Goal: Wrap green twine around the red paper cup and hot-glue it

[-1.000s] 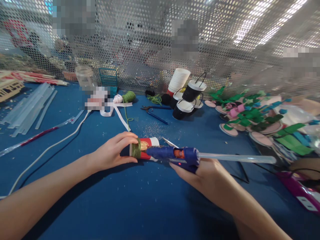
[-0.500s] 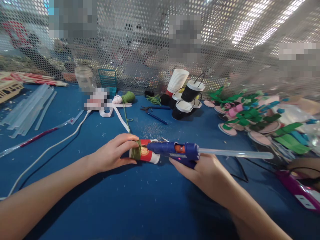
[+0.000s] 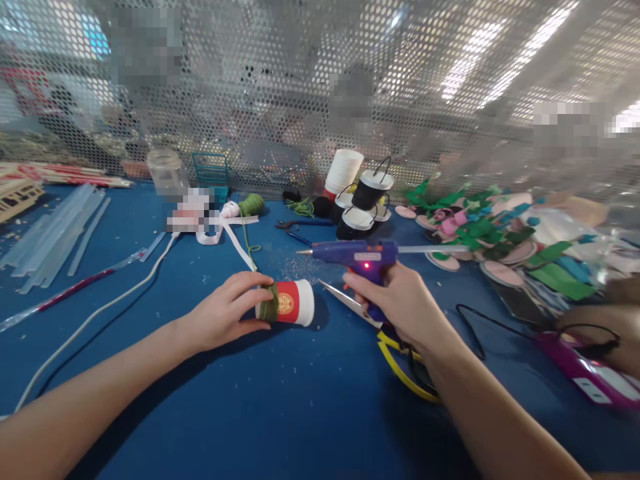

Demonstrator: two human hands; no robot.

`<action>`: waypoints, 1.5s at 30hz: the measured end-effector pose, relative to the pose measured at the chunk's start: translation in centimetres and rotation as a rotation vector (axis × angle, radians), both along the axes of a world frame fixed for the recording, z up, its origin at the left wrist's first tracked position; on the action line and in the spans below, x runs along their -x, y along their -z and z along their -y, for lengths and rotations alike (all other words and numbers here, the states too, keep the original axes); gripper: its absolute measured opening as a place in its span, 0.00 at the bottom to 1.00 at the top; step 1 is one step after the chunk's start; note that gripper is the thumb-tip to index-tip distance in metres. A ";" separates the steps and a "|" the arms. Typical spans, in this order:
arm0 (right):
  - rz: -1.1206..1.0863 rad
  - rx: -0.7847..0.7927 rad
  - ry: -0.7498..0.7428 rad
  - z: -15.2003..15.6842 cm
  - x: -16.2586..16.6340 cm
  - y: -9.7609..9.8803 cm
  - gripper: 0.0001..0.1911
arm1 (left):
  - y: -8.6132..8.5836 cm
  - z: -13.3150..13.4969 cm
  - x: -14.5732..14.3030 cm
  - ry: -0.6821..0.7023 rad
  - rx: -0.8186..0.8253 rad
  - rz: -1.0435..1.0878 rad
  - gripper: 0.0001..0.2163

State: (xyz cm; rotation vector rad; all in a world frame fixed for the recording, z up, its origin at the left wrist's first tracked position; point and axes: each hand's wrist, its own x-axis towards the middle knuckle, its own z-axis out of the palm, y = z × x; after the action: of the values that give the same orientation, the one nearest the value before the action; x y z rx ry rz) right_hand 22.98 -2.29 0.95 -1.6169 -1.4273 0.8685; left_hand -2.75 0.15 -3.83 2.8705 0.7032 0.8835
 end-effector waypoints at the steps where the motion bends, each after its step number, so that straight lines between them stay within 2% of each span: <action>1: 0.021 -0.016 0.029 -0.8 -0.3 0.2 0.13 | 0.1 -0.1 0.0 -0.010 -0.015 0.008 0.15; 3: 0.134 -0.008 0.039 -2.4 -0.9 0.8 0.12 | 0.2 -0.1 0.0 -0.027 -0.040 0.030 0.15; 5: 0.279 0.082 0.002 -4.1 -1.3 1.7 0.13 | 0.3 -0.2 0.0 -0.045 -0.062 0.044 0.15; 9: 0.333 0.103 0.011 -6.5 -1.4 3.6 0.15 | 0.1 -0.1 -0.1 -0.057 -0.119 0.035 0.14; 12: 0.417 0.078 0.035 -7.0 -1.1 4.0 0.18 | -0.2 0.0 -0.1 -0.054 -0.149 0.026 0.15; 17: 0.517 -0.109 0.021 -4.7 0.6 2.0 0.16 | -0.3 0.1 -0.2 -0.071 -0.163 0.030 0.15; 19: 0.508 -0.142 -0.088 -3.2 1.8 1.2 0.19 | -0.2 0.2 -0.3 -0.081 -0.154 0.034 0.15; 22: 0.389 -0.063 -0.382 -1.3 3.3 0.9 0.25 | -0.2 0.4 -0.4 -0.088 -0.137 0.033 0.16; 24: 0.370 -0.103 -0.352 -0.7 3.8 1.1 0.23 | -0.3 0.5 -0.5 -0.086 -0.134 0.037 0.15; 26: 0.423 -0.249 -0.242 -0.4 3.9 1.3 0.20 | -0.4 0.6 -0.5 -0.078 -0.123 0.043 0.15; 27: 0.457 -0.326 -0.236 -0.3 3.8 1.3 0.22 | -0.4 0.6 -0.6 -0.070 -0.111 0.046 0.15; 29: 0.520 -0.422 -0.359 -0.2 3.7 1.4 0.31 | -0.3 0.7 -0.6 -0.046 -0.082 0.047 0.15; 31: 0.578 -0.419 -0.528 0.0 3.7 1.4 0.34 | -0.3 0.7 -0.6 -0.017 -0.056 0.039 0.15; 33: 0.629 -0.373 -0.608 0.3 3.9 1.5 0.32 | -0.2 0.6 -0.6 0.005 -0.027 0.022 0.16; 39: 0.604 -0.356 -0.665 0.8 4.0 2.2 0.25 | -0.8 0.4 -0.3 0.056 0.232 0.042 0.21; 41: 0.560 -0.380 -0.685 0.9 3.9 2.2 0.25 | -1.3 0.2 0.0 0.012 0.306 0.056 0.20; 45: 0.499 -0.423 -0.694 1.2 3.8 2.0 0.25 | -2.3 -0.2 0.3 -0.007 0.287 0.017 0.17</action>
State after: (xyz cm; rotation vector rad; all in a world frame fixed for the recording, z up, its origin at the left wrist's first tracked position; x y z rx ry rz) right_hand 19.22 -3.46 -1.06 -1.0446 -2.4143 0.4652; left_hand -3.06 0.37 -1.49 2.6064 0.7684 0.7381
